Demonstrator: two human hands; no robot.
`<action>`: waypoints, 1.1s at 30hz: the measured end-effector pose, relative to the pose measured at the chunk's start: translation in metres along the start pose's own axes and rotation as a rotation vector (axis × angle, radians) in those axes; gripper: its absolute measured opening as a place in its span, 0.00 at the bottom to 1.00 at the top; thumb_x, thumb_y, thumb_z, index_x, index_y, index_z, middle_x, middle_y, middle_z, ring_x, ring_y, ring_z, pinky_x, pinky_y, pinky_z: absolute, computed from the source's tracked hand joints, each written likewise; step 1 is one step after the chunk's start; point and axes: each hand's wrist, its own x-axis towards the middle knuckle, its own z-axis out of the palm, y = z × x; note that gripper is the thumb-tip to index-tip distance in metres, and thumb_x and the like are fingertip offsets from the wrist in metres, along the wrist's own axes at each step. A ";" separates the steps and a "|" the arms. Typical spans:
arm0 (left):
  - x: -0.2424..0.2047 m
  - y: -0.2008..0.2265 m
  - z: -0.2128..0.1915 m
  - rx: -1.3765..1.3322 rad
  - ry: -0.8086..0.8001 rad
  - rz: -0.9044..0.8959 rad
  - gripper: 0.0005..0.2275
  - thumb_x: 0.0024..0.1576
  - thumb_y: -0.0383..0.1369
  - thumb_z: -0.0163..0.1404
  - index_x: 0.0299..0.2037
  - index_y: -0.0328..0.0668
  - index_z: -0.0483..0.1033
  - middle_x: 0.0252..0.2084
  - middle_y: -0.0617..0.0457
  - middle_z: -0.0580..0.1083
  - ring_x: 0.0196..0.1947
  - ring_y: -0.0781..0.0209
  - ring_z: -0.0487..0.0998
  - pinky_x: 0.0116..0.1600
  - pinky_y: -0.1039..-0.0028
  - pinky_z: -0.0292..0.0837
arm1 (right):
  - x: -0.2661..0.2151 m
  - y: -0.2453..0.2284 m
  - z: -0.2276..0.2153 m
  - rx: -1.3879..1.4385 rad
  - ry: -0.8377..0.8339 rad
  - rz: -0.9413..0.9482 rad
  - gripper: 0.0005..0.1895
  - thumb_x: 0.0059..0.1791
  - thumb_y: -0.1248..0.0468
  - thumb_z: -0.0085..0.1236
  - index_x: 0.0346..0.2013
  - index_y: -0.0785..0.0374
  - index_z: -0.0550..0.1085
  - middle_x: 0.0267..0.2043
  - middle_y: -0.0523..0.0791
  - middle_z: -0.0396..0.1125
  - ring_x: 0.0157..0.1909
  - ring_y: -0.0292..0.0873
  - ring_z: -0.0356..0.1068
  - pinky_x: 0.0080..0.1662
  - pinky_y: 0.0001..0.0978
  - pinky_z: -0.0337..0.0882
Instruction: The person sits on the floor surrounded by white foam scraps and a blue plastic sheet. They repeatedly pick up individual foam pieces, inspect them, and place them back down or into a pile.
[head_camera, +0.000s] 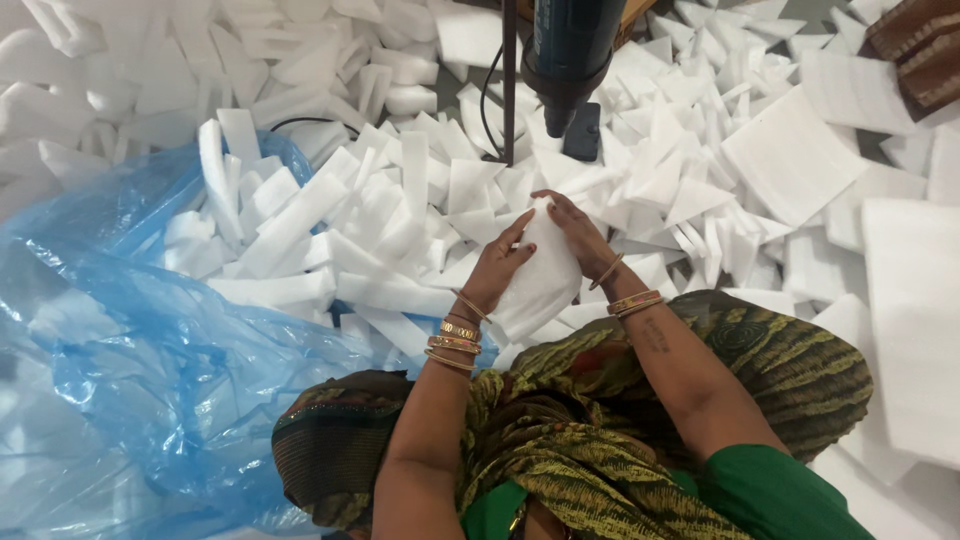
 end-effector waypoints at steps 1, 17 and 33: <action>0.000 0.003 -0.003 0.011 -0.015 -0.014 0.26 0.63 0.27 0.49 0.73 0.45 0.62 0.61 0.52 0.70 0.57 0.67 0.69 0.63 0.74 0.65 | -0.001 -0.004 0.002 0.000 0.000 -0.002 0.16 0.60 0.62 0.43 0.62 0.61 0.65 0.49 0.45 0.68 0.47 0.35 0.70 0.47 0.29 0.74; -0.046 -0.016 -0.040 -0.358 0.948 0.140 0.32 0.65 0.54 0.36 0.78 0.57 0.43 0.67 0.45 0.64 0.63 0.57 0.67 0.61 0.63 0.69 | 0.000 0.020 0.005 -0.118 0.205 -0.186 0.15 0.62 0.61 0.40 0.64 0.55 0.61 0.41 0.42 0.62 0.41 0.33 0.63 0.44 0.27 0.71; -0.017 -0.019 -0.021 -0.206 0.447 0.183 0.25 0.69 0.46 0.34 0.76 0.50 0.55 0.71 0.48 0.64 0.66 0.60 0.67 0.68 0.70 0.62 | -0.010 0.008 0.022 -0.652 0.044 -0.058 0.19 0.53 0.66 0.57 0.60 0.61 0.75 0.45 0.46 0.76 0.43 0.35 0.70 0.45 0.27 0.73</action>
